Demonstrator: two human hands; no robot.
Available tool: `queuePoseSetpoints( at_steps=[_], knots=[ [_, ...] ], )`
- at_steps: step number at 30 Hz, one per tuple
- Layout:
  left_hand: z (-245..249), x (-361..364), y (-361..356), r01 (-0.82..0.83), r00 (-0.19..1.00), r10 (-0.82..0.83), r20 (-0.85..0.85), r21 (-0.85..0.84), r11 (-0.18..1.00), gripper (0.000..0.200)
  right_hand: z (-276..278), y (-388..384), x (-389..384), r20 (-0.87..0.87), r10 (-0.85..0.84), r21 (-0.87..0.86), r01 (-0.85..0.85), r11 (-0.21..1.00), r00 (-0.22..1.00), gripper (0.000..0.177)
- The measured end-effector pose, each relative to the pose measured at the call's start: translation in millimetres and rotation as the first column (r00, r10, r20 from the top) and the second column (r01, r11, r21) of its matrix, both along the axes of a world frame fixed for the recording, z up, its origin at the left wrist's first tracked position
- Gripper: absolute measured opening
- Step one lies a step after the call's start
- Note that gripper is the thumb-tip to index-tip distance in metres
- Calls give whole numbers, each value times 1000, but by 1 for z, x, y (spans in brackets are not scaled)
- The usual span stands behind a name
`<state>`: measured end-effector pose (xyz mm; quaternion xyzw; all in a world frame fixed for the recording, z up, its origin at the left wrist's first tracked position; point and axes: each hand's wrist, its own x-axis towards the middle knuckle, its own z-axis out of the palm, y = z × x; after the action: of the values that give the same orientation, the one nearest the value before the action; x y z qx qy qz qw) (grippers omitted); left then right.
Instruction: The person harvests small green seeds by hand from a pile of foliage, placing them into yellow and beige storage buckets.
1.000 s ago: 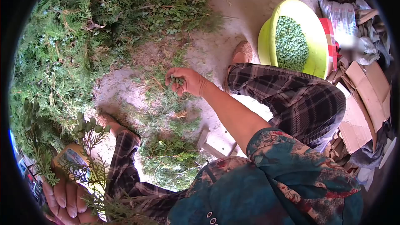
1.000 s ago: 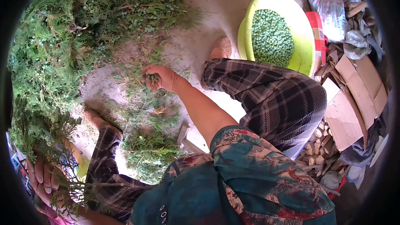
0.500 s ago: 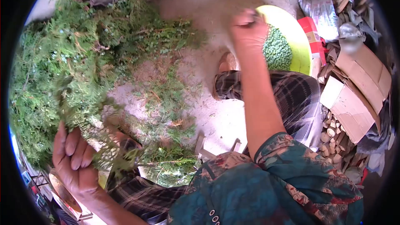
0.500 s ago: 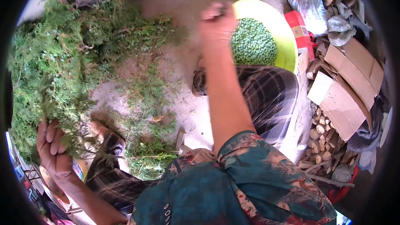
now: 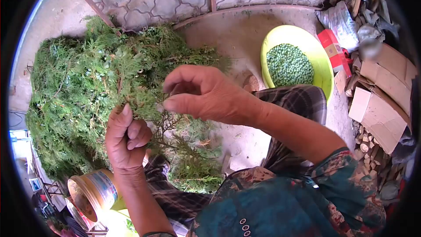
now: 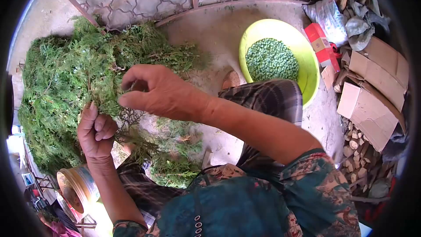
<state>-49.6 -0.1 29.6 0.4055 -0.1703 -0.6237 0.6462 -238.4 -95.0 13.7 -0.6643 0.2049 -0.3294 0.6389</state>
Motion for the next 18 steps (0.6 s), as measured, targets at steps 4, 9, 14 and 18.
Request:
queuePoseSetpoints(
  at_steps=[4, 9, 14, 18],
  knots=[
    [8, -17, -4, 60, 985, -54, 163, -35, 998, 13, 35, -2, -2, -104, 181, 295, -144, 945, 978, 29],
    [3, -18, -8, 43, 894, -18, 448, -46, 998, 16, 16, -4, 7, -154, 170, 45, -165, 985, 973, 22],
    [-6, -25, -17, 9, 771, 25, 637, -49, 999, 12, 2, -3, 21, -109, 47, 139, -32, 990, 993, 14],
    [-3, -26, -23, -69, 845, 36, 534, 42, 997, 10, -12, -34, 28, -79, -362, -537, 266, 800, 929, 12]
  ],
)
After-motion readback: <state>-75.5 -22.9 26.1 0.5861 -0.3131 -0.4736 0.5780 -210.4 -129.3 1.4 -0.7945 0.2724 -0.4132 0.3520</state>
